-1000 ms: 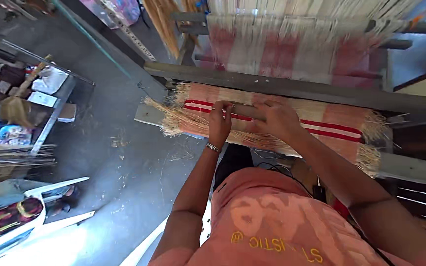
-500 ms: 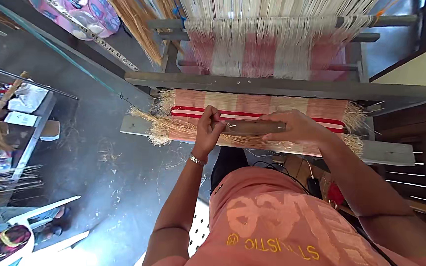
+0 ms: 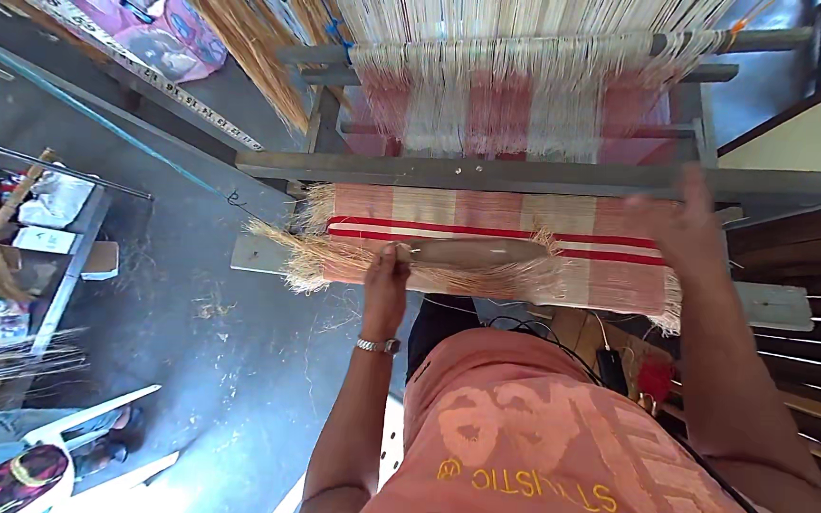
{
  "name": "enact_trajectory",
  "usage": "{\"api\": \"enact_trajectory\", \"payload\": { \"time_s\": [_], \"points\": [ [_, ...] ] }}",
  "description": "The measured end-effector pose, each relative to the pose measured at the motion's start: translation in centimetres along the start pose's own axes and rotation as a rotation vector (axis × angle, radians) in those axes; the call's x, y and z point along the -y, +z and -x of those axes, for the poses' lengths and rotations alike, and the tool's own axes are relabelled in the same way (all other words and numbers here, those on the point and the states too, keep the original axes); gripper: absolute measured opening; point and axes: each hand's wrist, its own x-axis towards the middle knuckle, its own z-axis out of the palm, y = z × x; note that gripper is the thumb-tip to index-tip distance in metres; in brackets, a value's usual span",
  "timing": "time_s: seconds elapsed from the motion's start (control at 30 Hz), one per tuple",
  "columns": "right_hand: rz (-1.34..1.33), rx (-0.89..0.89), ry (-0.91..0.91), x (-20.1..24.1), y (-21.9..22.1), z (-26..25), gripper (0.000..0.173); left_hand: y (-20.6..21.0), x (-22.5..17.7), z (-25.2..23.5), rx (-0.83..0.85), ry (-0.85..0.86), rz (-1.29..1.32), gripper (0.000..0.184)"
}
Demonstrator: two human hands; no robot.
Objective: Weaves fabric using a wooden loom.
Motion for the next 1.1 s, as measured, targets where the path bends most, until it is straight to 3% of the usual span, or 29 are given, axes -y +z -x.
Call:
{"api": "enact_trajectory", "payload": {
  "time_s": [0.07, 0.13, 0.4, 0.53, 0.67, 0.87, 0.97, 1.1],
  "points": [
    [0.059, -0.354, 0.120, -4.7, -1.8, -3.6, 0.121, -2.8, -1.0, -1.1, -0.111, 0.029, 0.046, 0.029],
    [0.123, -0.444, 0.207, -7.7, -2.4, -5.9, 0.125, -5.1, -2.4, -2.0, -0.224, 0.049, 0.119, 0.034],
    [0.076, -0.297, 0.122, -8.6, -3.1, -8.8, 0.117, -11.9, -6.5, -7.3, -0.540, 0.242, 0.158, 0.039],
    [0.133, -0.343, 0.039, -9.1, -2.6, -14.9, 0.121, -14.8, -7.2, -13.5, -0.534, 0.328, 0.123, 0.043],
    [0.133, -0.429, -0.054, -8.6, -2.2, -21.7, 0.120, -14.9, -8.5, -19.9, -0.628, 0.333, 0.125, 0.044],
    [-0.091, -0.535, 0.037, -8.7, -1.5, -24.0, 0.128, -13.9, -9.4, -26.8, -0.700, 0.373, 0.110, 0.042],
    [-0.166, -0.394, 0.289, -8.2, -1.8, -23.3, 0.122, -12.7, -9.7, -29.3, -0.719, 0.353, 0.054, 0.043],
    [-0.166, -0.251, 0.491, -9.4, -3.0, -23.4, 0.111, -12.1, -9.4, -32.5, -0.698, 0.332, 0.040, 0.043]
  ]
}}
